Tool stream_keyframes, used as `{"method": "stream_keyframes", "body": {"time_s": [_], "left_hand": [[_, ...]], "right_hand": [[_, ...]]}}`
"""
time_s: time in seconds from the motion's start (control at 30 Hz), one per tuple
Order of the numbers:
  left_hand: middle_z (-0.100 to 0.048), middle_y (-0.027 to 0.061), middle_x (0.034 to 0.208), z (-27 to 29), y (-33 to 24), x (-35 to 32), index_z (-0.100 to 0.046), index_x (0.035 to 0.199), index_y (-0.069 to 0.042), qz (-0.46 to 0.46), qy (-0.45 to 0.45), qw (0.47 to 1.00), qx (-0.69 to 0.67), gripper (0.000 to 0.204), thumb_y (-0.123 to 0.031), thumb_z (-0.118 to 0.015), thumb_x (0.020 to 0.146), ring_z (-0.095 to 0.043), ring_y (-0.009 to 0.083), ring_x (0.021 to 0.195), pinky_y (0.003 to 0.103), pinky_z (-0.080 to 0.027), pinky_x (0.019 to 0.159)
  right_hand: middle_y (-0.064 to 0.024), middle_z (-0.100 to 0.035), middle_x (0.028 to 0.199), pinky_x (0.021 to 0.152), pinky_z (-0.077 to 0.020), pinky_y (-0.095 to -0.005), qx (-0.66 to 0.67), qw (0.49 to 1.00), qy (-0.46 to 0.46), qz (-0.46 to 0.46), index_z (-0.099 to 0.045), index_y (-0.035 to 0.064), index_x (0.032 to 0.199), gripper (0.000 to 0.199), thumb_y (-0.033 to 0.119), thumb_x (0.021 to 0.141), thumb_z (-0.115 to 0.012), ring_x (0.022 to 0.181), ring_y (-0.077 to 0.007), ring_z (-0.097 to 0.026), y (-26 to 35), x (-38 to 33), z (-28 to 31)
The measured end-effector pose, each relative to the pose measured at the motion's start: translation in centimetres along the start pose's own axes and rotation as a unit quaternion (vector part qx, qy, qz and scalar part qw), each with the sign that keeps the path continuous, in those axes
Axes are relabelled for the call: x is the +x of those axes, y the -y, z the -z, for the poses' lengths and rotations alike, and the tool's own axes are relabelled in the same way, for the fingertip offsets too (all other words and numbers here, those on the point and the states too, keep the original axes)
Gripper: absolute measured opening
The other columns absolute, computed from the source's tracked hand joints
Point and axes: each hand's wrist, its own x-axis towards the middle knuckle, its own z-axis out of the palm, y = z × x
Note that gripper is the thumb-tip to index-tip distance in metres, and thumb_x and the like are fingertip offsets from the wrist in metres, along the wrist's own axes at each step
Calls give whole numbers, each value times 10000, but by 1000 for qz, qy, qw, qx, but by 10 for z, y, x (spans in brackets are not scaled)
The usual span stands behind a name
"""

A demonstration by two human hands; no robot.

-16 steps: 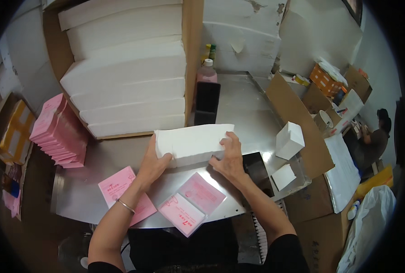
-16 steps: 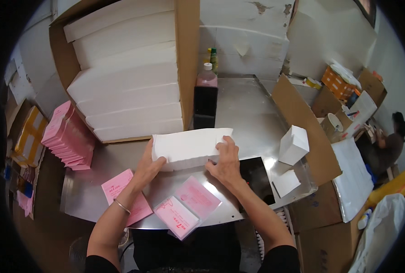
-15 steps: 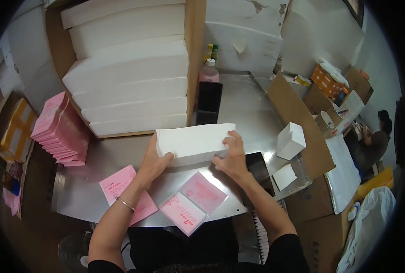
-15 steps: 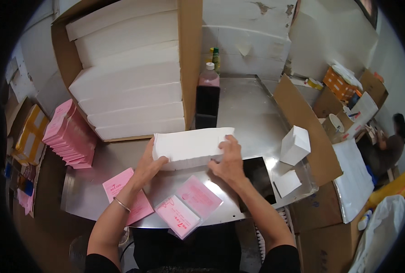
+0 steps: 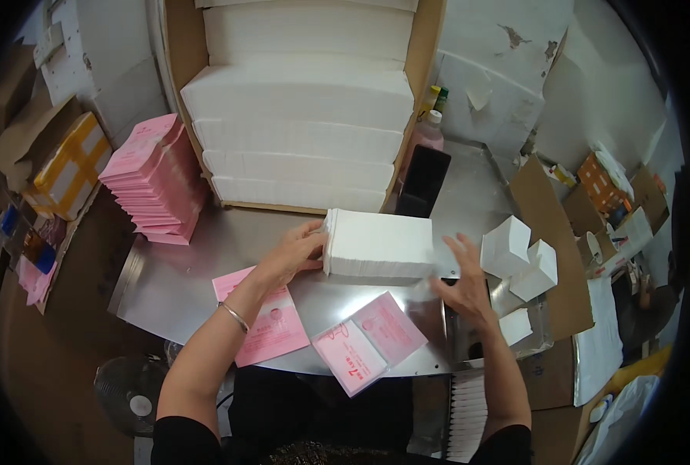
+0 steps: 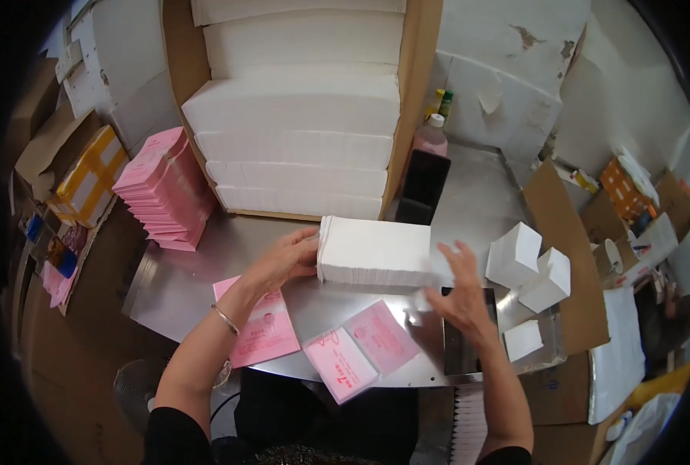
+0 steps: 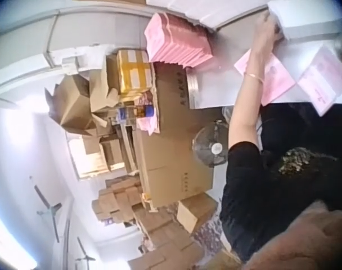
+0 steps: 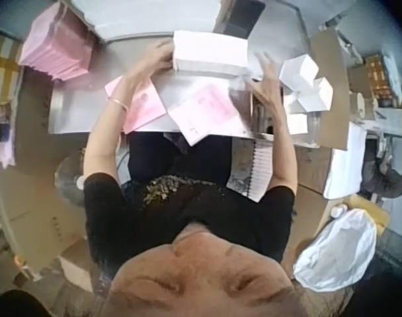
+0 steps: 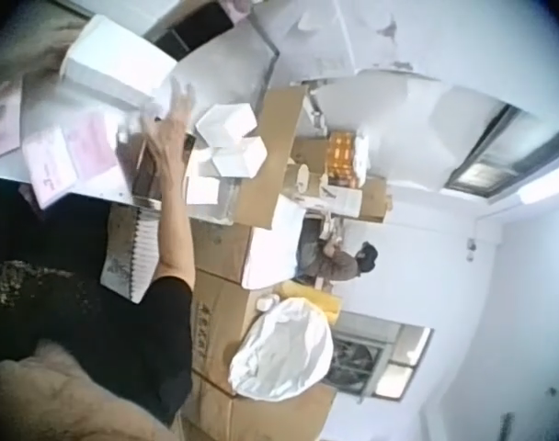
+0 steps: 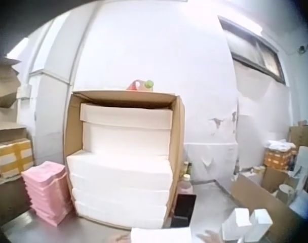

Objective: Folding pink papers and feeding them into a processing machine as part of a packaging workflow.

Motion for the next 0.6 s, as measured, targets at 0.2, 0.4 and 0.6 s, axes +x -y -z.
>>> {"method": "stream_keyframes", "body": {"time_s": [0.2,0.4,0.6], "left_hand": [[-565,145,1321,-1,5,6,-364,1508,4,6,-61,996,58,694,-335,-635,966,-567,215,1169,391,-525,949],[-601,137,1266,6,11,13,-404,1484,-4,-29,-39,997,68,651,-333,-639,974,-619,220,1100,363,-572,846],[-609,93,1259,8,7,10,-460,1445,-15,-21,-3,999,37,520,-283,-586,1018,-628,182,1108,378,-575,916]], "right_hand": [[-269,-287,1547,1007,-496,-517,78,993,38,-83,-485,145,1472,880,310,694,-862,1355,-441,-433,19,7,-41],[-317,-317,1522,1082,-437,-498,116,989,34,-88,-536,123,1437,845,295,689,-889,1365,-472,-425,28,7,-43],[-267,-274,1563,1056,-502,-459,112,991,23,-70,-485,105,1475,831,141,737,-865,1372,-383,-448,13,0,-50]]}}
